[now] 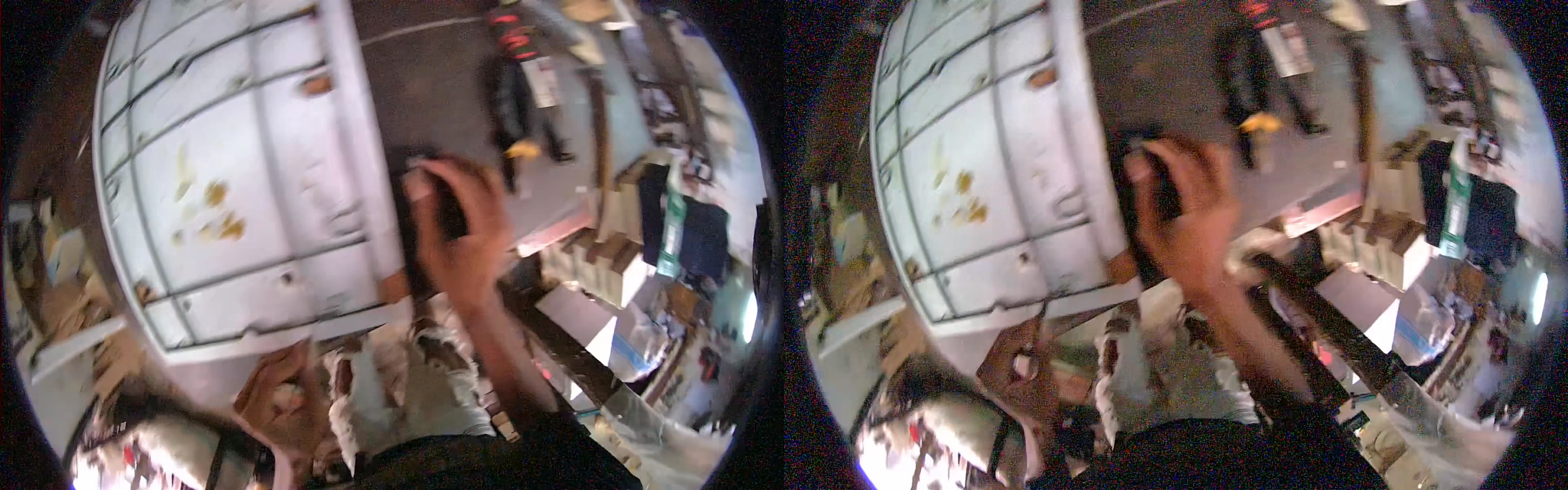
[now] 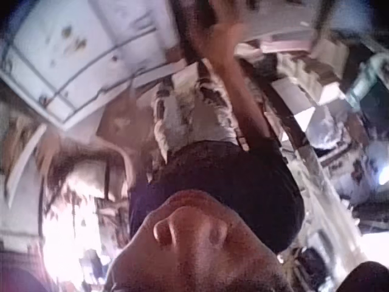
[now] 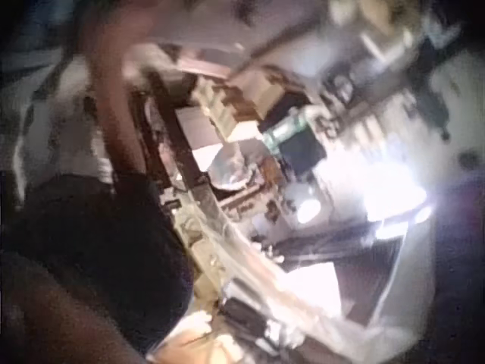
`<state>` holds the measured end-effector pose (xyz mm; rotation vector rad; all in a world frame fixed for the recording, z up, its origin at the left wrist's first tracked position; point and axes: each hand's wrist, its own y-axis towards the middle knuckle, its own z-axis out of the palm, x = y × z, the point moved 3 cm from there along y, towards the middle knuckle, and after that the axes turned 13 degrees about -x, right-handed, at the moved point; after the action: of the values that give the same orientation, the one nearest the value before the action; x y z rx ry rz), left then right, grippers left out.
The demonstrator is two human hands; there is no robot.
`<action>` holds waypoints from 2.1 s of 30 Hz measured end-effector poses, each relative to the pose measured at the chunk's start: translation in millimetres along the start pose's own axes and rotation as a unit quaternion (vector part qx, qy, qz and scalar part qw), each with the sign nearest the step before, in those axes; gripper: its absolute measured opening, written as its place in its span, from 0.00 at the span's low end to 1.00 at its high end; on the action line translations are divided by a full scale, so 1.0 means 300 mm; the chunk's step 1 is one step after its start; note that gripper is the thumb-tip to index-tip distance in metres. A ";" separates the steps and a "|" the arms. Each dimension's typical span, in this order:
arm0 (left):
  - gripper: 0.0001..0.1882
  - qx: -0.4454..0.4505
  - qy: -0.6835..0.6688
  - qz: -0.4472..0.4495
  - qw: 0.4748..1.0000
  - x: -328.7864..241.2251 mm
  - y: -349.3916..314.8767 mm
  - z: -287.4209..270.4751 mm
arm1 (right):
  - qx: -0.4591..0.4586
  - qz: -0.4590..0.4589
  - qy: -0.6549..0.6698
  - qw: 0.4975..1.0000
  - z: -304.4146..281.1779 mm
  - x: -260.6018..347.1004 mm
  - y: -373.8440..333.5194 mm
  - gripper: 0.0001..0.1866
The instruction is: The person fits metal rules into a frame using pliers, smooths a metal piece on a bench grinder, and trims metal strips with a manual shearing machine.
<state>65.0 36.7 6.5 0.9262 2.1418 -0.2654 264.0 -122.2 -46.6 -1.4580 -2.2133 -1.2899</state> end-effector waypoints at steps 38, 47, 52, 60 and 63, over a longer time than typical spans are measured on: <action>0.08 -0.008 -0.266 -0.292 0.919 -0.251 0.085 0.061 | 0.294 0.375 0.095 0.874 -0.532 -0.468 0.243 0.35; 0.07 0.047 -0.229 -0.248 0.940 -0.284 0.079 0.056 | 0.464 0.359 0.265 0.765 -0.620 -0.034 0.002 0.18; 0.09 0.077 -0.308 -0.194 0.928 -0.308 0.059 0.045 | 0.495 0.136 0.235 0.826 -0.552 -0.062 -0.073 0.22; 0.11 0.105 -0.236 -0.184 0.948 -0.325 0.050 0.026 | 0.504 0.074 0.219 0.832 -0.530 -0.063 -0.036 0.34; 0.12 0.134 -0.259 -0.103 0.951 -0.302 0.050 0.018 | 0.523 0.034 0.140 0.840 -0.552 -0.054 -0.030 0.34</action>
<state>118.1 -3.2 70.1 0.6800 1.7310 -0.8270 217.6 -257.6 38.7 -0.8051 -2.0329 -0.1005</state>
